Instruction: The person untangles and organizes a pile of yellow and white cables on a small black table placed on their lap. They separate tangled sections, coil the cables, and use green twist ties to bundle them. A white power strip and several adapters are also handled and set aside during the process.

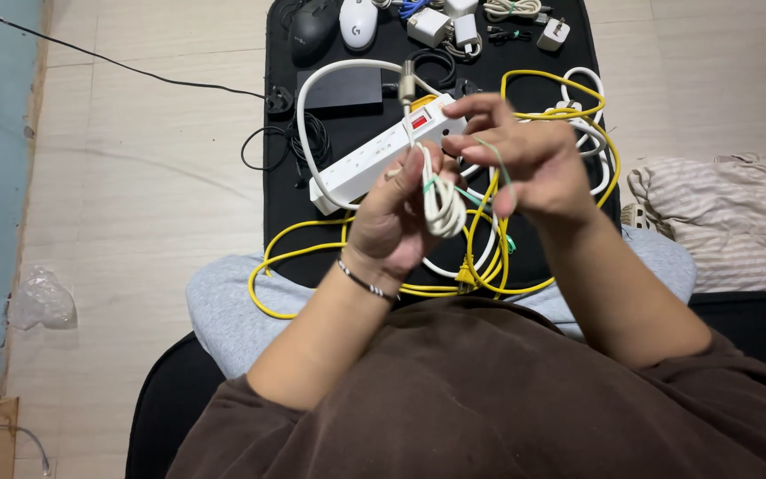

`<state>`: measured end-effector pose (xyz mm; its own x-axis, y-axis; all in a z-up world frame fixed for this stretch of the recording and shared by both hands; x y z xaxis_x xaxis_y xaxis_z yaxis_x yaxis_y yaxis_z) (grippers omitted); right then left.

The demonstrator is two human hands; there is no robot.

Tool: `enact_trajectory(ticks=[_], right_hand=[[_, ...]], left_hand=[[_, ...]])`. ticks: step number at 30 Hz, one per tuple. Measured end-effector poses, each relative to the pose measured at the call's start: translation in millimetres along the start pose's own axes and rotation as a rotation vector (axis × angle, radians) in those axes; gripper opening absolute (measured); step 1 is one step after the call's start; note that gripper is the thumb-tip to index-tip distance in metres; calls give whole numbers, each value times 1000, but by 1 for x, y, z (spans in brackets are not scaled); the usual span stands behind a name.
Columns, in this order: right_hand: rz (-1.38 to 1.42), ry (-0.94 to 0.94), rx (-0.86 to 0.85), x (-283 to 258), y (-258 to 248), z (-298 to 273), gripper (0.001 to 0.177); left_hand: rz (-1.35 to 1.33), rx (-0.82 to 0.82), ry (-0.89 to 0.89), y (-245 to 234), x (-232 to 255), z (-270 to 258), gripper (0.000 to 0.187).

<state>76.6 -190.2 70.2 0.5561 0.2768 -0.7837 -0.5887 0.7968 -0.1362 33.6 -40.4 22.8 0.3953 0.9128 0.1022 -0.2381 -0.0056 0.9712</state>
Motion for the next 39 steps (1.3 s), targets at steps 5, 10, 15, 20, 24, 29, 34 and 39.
enact_trajectory(ticks=[5,10,15,20,24,29,34,39], right_hand=[[-526,-182,-20,-46,4,15,60],[-749,-184,29,-65,20,23,58],[-1084,-155,25,-60,29,24,41],[-911,62,42,-32,20,14,22],[-524,270,81,7,20,-7,19],[31,397,164,42,13,-28,11],[-19,575,233,57,10,-47,24],[-231,676,260,56,-6,-58,25]], left_hand=[[-24,149,142,13,-7,-3,25],[283,337,313,20,-1,-1,24],[406,391,465,11,1,-9,23],[350,497,289,-24,-5,-9,23],[346,553,242,-45,-8,-7,24],[480,590,283,-62,-8,-7,24],[665,468,350,-64,0,1,27],[820,329,216,-61,7,11,33]])
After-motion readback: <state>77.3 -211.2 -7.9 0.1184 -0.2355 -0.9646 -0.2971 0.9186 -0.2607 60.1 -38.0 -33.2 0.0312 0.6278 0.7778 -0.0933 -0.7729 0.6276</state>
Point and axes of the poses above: each hand's wrist, its own z-axis towards the middle knuckle, its own y-axis out of the palm, x = y × z, the point moved 5 cm from there along z, towards the middle knuckle, and after that the axes turned 10 degrees about -z, right-handed, at the moved point
